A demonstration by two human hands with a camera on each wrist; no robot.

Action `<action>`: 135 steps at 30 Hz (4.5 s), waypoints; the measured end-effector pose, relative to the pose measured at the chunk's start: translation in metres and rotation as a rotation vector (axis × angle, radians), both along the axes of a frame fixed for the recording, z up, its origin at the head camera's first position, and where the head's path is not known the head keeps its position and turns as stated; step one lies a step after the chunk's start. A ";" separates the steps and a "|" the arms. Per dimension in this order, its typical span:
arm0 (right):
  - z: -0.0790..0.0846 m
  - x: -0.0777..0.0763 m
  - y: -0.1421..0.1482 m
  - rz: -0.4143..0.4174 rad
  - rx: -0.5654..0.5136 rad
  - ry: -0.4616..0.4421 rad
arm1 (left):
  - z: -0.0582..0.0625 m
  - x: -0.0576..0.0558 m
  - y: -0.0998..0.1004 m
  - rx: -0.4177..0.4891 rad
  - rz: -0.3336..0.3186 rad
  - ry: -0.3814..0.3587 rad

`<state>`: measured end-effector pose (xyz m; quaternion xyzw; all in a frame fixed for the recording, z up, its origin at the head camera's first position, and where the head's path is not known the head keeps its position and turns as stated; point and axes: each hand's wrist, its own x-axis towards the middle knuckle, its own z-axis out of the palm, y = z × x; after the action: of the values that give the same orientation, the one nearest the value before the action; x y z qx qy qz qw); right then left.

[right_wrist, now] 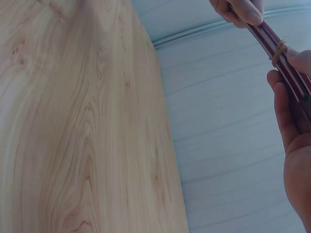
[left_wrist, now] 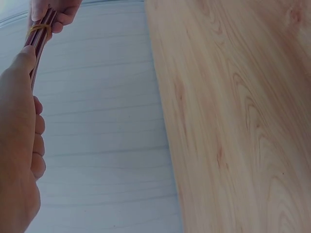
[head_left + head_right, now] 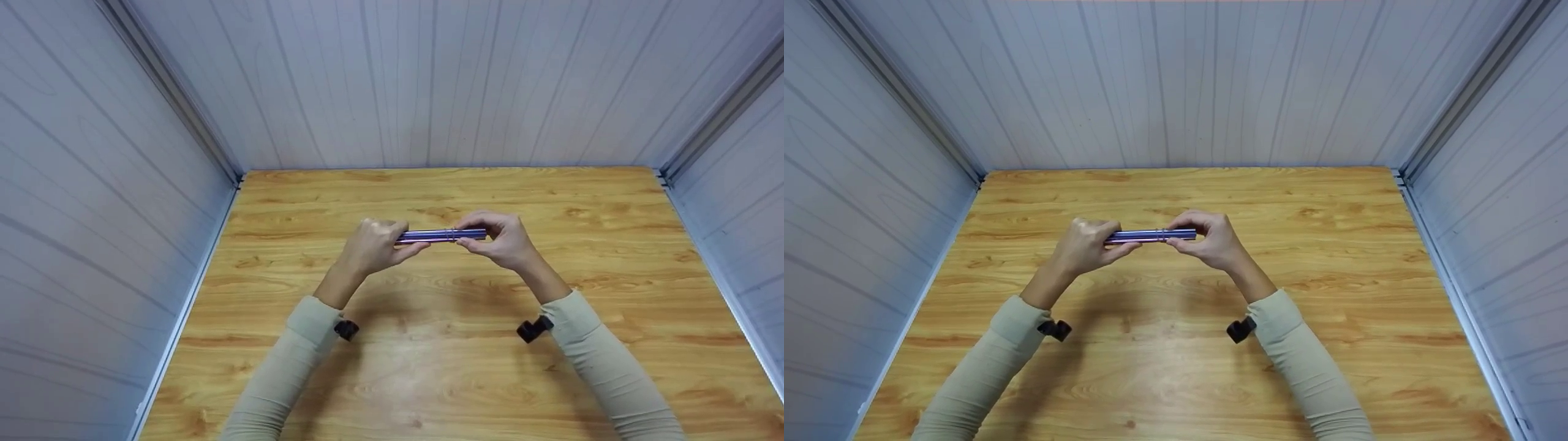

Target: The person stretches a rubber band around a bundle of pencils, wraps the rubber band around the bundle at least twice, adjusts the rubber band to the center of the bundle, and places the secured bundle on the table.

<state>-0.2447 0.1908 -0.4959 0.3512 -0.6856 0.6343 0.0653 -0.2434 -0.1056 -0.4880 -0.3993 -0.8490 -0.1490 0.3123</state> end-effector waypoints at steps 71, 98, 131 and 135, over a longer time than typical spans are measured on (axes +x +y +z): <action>0.010 0.003 -0.001 0.006 0.017 0.137 | 0.000 0.005 0.023 0.693 -0.361 -0.602; 0.017 0.001 -0.008 -0.085 0.179 0.408 | -0.008 0.009 0.025 0.751 -0.339 -0.661; 0.011 -0.001 0.020 -0.058 0.141 0.292 | -0.008 0.005 0.011 0.655 -0.295 -0.553; 0.006 -0.001 0.024 -0.084 0.154 0.274 | -0.009 0.003 0.008 0.610 -0.301 -0.547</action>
<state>-0.2461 0.2144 -0.4900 0.4096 -0.7310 0.5226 0.1574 -0.2404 -0.0978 -0.4973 -0.3541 -0.7499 -0.5371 0.1544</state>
